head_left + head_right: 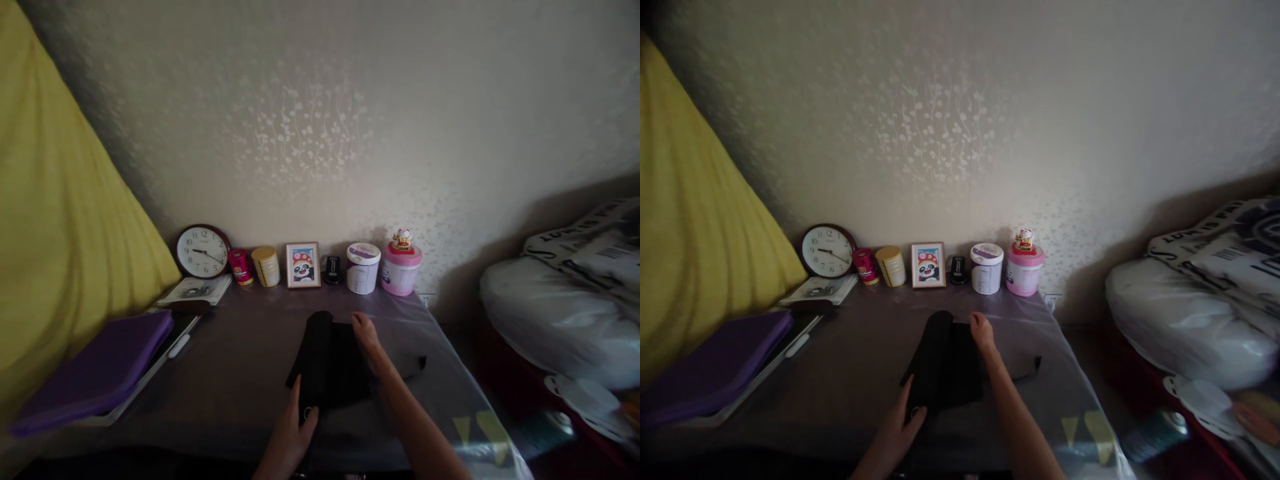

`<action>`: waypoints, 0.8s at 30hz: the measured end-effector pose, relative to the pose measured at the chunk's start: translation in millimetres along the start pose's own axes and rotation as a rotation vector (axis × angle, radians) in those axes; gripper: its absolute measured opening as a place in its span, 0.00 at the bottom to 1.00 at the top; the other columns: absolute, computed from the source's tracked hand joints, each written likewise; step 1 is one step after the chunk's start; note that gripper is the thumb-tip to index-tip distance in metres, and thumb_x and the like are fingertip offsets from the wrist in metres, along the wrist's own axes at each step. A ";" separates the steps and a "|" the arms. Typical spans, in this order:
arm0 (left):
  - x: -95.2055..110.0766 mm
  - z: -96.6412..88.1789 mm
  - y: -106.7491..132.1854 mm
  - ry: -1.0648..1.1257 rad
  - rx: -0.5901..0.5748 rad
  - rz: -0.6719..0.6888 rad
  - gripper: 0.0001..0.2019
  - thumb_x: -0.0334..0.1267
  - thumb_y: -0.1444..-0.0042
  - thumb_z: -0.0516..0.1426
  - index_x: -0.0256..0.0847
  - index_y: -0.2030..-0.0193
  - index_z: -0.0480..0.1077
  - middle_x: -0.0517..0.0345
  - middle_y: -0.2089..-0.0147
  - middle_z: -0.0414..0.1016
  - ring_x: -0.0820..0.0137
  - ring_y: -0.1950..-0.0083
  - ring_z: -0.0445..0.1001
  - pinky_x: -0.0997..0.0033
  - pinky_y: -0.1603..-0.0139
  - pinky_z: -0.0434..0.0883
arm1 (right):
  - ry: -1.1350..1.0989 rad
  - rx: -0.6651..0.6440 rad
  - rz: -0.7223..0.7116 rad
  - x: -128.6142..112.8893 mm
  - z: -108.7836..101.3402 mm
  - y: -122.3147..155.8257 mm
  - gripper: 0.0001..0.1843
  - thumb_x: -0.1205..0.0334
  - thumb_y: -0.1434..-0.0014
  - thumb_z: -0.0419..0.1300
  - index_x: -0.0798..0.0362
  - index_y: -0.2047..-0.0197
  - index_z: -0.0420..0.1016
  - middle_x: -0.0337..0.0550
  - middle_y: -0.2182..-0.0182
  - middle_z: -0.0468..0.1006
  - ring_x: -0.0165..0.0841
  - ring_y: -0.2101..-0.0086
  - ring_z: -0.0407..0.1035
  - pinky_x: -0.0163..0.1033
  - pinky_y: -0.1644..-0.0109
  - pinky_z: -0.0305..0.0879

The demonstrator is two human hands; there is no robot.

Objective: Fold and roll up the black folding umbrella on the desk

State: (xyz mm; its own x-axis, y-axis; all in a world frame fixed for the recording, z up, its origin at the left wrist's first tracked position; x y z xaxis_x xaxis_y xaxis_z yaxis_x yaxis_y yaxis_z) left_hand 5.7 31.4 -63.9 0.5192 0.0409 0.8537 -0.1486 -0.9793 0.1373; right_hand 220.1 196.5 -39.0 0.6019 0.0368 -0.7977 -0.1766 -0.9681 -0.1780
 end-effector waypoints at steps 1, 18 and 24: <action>-1.0 -0.7 -0.2 0.004 0.006 -0.002 0.33 0.41 0.44 0.45 0.30 0.35 0.36 0.45 0.38 0.56 0.69 0.38 0.56 0.69 0.40 0.56 | -0.026 0.003 0.030 7.4 -7.4 4.4 0.17 0.62 0.45 0.48 0.57 0.60 0.74 0.47 0.63 0.77 0.35 0.60 0.69 0.40 0.55 0.62; 8.6 0.3 11.4 0.188 -0.074 -0.201 0.33 0.49 0.42 0.42 0.48 0.36 0.27 0.44 0.40 0.59 0.76 0.78 0.72 0.75 0.83 0.68 | -0.294 0.007 0.116 3.0 -8.3 84.9 0.24 0.53 0.52 0.55 0.60 0.55 0.70 0.51 0.61 0.77 0.39 0.60 0.71 0.42 0.56 0.66; 6.9 0.3 11.5 0.147 -0.081 -0.214 0.33 0.49 0.42 0.41 0.49 0.36 0.26 0.45 0.39 0.57 0.74 0.80 0.72 0.72 0.82 0.69 | -0.089 0.060 0.030 -13.2 4.6 122.9 0.22 0.56 0.49 0.55 0.58 0.52 0.67 0.50 0.59 0.75 0.40 0.57 0.69 0.43 0.52 0.64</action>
State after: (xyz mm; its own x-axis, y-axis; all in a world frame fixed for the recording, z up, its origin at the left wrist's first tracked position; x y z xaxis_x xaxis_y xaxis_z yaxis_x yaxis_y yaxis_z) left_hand 7.8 20.3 -56.6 0.4194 0.2795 0.8637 -0.1188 -0.9263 0.3574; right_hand 186.9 78.1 -53.0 0.5246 0.0327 -0.8507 -0.2416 -0.9525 -0.1856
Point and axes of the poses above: each hand's wrist, its own y-axis away from the middle knuckle, its own z-axis out of the palm, x = y × z, the point moved 4 cm from there along -y, towards the middle knuckle
